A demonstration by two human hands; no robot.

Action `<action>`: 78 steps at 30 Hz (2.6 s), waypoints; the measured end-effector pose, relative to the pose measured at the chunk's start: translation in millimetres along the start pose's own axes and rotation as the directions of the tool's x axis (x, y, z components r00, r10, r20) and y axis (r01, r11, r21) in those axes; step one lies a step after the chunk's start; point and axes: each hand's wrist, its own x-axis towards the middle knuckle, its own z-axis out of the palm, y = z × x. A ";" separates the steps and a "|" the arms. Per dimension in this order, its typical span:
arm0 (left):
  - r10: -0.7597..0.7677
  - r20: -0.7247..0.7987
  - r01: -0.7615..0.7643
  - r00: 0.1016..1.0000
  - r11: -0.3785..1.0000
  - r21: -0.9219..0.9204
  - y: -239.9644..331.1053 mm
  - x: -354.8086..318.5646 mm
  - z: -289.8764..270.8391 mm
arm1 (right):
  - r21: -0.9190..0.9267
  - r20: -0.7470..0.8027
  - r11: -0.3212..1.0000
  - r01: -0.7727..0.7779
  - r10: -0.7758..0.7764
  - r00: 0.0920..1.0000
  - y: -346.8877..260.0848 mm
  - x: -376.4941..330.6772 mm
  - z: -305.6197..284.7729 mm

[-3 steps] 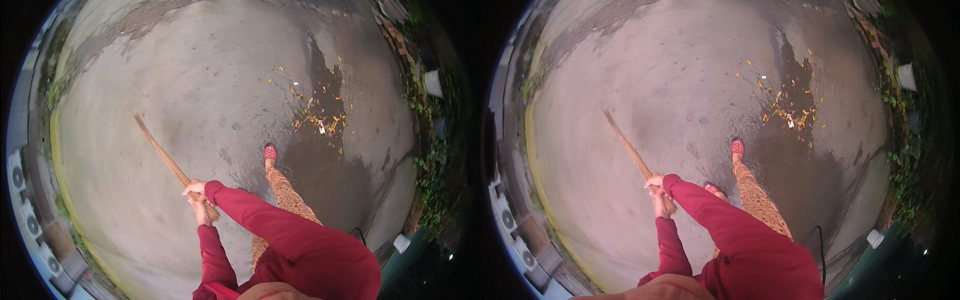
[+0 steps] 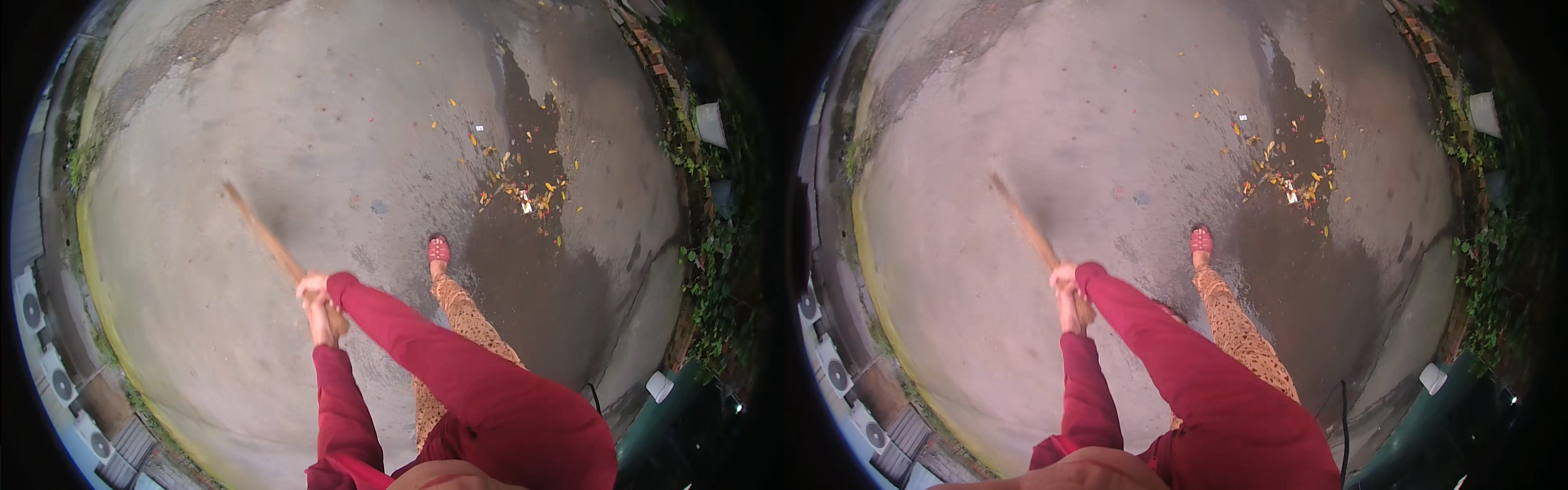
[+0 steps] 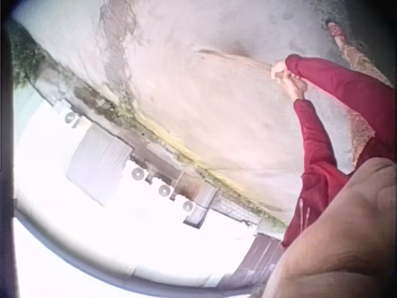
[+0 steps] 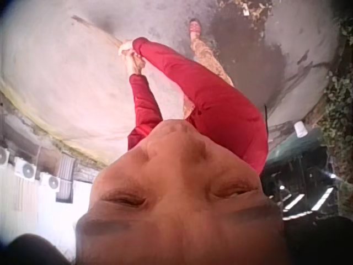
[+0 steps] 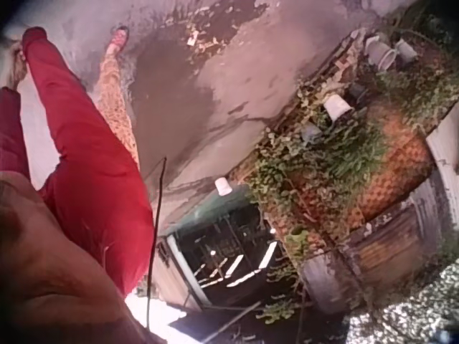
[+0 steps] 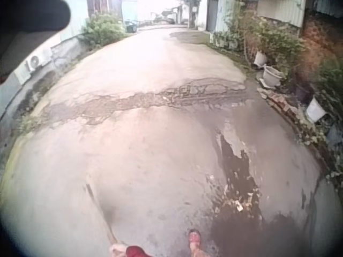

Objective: The person sweeps scattered debris on a concrete patio using a traditional broom and collects it into a dustpan. The person moves around the area to gather debris from different spots and uses the dustpan to collect the swept material.

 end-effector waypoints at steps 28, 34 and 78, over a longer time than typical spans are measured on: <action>-0.330 0.423 -0.031 0.844 0.757 0.653 -108.9 -160.7 213.6 | 0.238 -0.810 0.632 0.738 -0.290 0.510 202.9 -190.9 -134.6; -0.315 0.824 -0.469 0.470 0.702 0.536 -165.2 -99.4 265.6 | 0.346 -0.817 0.635 0.690 -0.157 0.554 253.7 -201.2 -213.2; -0.161 0.654 -0.312 0.739 0.779 0.544 115.1 145.7 368.6 | 0.564 -0.714 0.445 0.696 -0.161 0.681 -131.6 -111.8 -343.8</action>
